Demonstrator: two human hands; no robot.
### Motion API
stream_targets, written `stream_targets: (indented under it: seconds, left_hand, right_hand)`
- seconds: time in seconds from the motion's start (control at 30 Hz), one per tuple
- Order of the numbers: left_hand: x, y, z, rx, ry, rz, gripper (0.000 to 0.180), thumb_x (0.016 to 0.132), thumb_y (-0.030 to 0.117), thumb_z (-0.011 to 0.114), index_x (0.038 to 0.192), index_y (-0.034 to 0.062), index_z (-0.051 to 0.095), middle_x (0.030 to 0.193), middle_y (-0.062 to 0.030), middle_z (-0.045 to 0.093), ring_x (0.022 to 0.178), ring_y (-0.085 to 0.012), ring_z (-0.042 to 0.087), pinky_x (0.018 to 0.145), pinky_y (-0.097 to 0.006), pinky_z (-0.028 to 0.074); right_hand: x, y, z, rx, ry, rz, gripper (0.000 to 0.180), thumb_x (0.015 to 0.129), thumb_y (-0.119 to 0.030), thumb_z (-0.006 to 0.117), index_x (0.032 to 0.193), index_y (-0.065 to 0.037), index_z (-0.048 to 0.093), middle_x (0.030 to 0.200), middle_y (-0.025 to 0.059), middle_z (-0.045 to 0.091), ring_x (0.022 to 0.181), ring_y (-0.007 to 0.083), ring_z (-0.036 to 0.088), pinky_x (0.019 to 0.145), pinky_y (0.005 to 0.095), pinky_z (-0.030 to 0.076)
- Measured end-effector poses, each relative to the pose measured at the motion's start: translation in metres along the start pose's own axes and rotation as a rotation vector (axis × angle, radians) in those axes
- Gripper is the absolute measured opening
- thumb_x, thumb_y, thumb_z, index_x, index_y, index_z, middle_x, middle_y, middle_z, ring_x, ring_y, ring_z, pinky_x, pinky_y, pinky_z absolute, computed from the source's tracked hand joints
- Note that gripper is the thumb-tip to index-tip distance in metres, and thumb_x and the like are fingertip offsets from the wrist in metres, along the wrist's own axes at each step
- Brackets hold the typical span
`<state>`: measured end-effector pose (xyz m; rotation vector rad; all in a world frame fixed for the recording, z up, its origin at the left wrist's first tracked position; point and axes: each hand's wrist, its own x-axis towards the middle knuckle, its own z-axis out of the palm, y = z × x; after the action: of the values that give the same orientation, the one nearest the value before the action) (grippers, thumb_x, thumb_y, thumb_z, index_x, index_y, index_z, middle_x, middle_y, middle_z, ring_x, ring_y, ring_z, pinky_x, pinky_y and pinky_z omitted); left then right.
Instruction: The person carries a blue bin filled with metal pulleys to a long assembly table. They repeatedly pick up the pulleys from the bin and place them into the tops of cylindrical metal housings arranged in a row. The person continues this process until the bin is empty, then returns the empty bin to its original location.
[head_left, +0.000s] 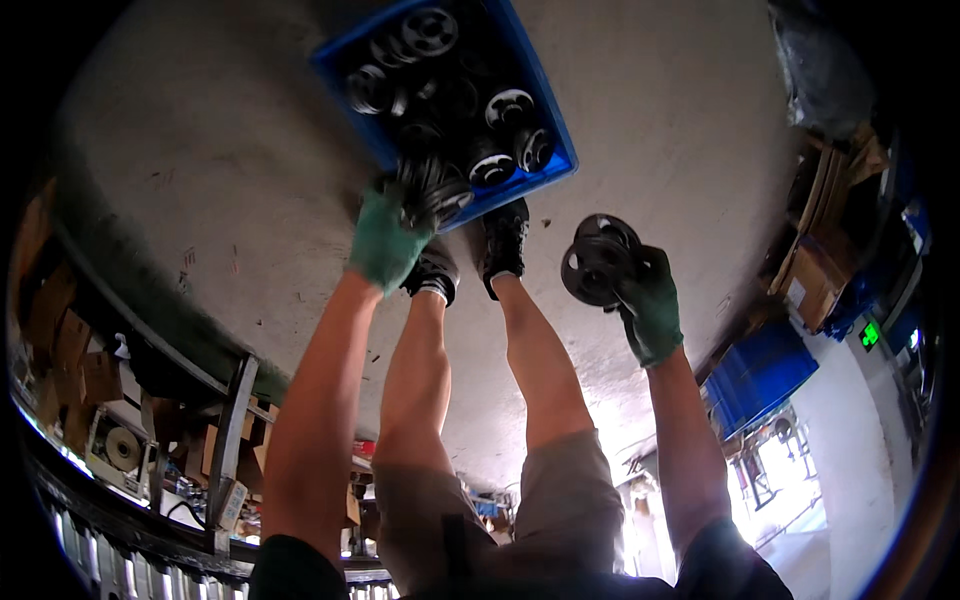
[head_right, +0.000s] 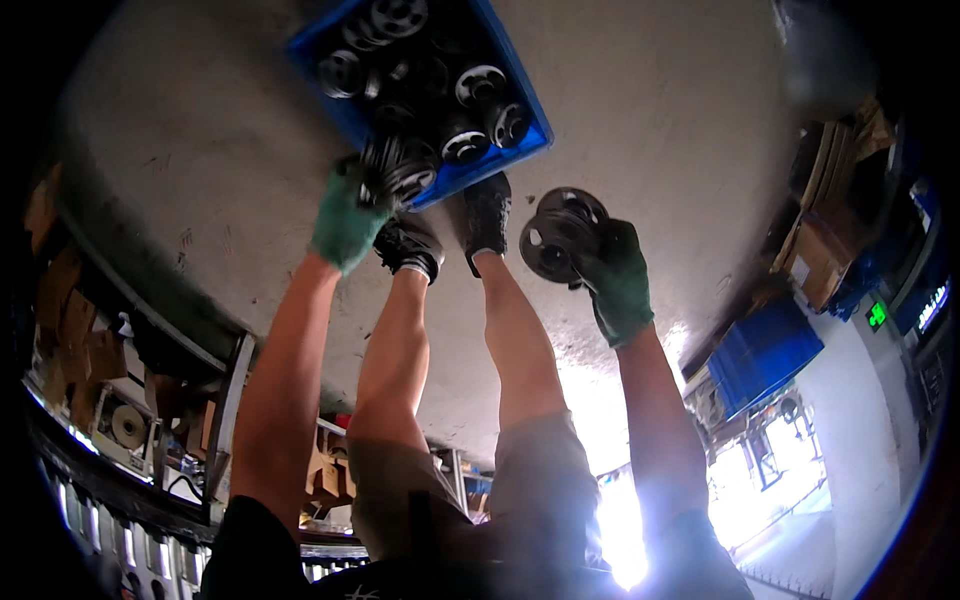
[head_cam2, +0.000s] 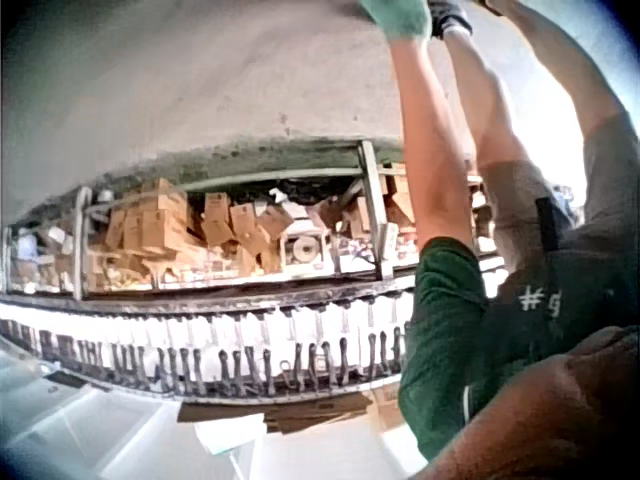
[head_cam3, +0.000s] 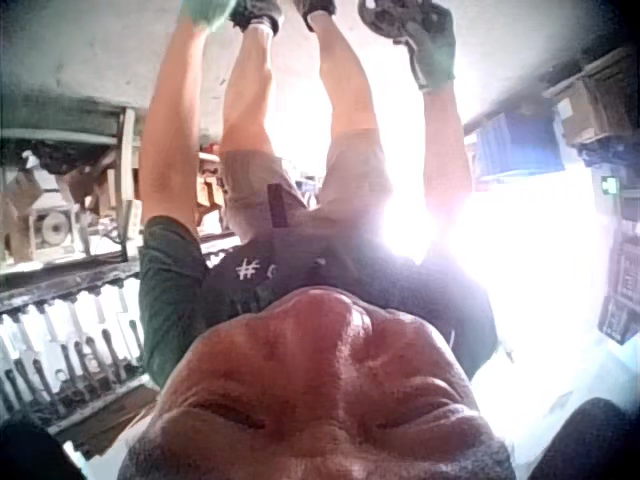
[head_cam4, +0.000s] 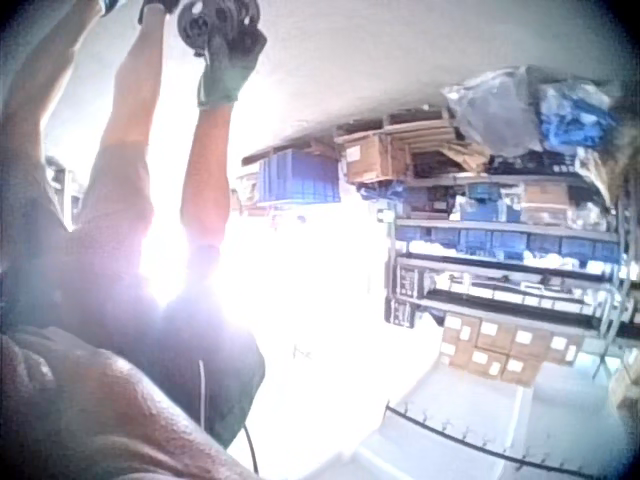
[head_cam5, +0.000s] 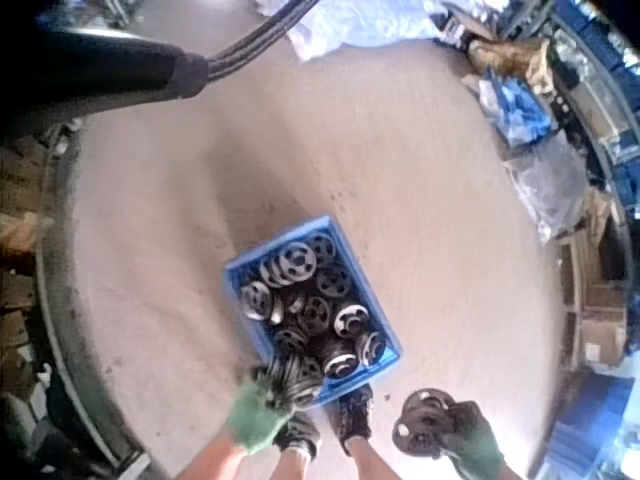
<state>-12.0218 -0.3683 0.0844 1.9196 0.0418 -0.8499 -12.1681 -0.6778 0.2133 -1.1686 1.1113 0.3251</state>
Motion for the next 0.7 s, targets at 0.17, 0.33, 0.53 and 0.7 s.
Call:
stream_targets:
  seconds: [0.17,0.33,0.53,0.7]
  left_hand:
    - [-0.145,0.068,-0.07,-0.394,0.212,-0.062,0.038,0.081,0.0,0.076,0.114,0.0047,0.059,0.109,-0.0029,0.055,0.096,-0.0144,0.053,0.084,-0.03,0.049]
    - [-0.374,0.129,-0.109,-0.189,0.573,-0.152,0.045,0.081,0.004,0.077,0.121,0.0037,0.057,0.115,-0.0103,0.053,0.1,-0.0225,0.055,0.086,-0.034,0.05]
    - [-0.66,0.155,-0.018,-0.336,1.079,-0.488,0.042,0.081,0.011,0.081,0.118,0.0025,0.062,0.128,-0.012,0.06,0.116,-0.0257,0.059,0.098,-0.038,0.049]
    - [-0.785,0.156,0.15,-1.254,1.747,-0.157,0.038,0.084,0.02,0.081,0.111,0.0019,0.062,0.113,-0.0083,0.07,0.111,-0.0224,0.063,0.104,-0.037,0.043]
  right_hand:
    - [-0.083,-0.099,0.028,0.169,-0.23,-0.005,0.057,0.088,-0.025,0.082,0.128,-0.009,0.045,0.122,0.0114,0.063,0.107,0.0232,0.065,0.077,0.0351,0.057]
    - [-0.158,-0.166,0.078,-0.333,-0.544,-0.329,0.047,0.082,-0.002,0.075,0.122,-0.009,0.05,0.112,0.0051,0.062,0.096,0.0155,0.061,0.081,0.028,0.054]
    - [-0.266,-0.181,0.178,-0.721,-0.967,-0.188,0.048,0.075,-0.001,0.076,0.118,-0.009,0.055,0.099,0.0004,0.062,0.093,0.0145,0.061,0.079,0.0282,0.053]
    - [-0.345,-0.137,0.244,-1.155,-1.454,-0.498,0.043,0.075,0.007,0.075,0.111,-0.009,0.058,0.106,0.0029,0.067,0.099,0.0138,0.063,0.088,0.0306,0.054]
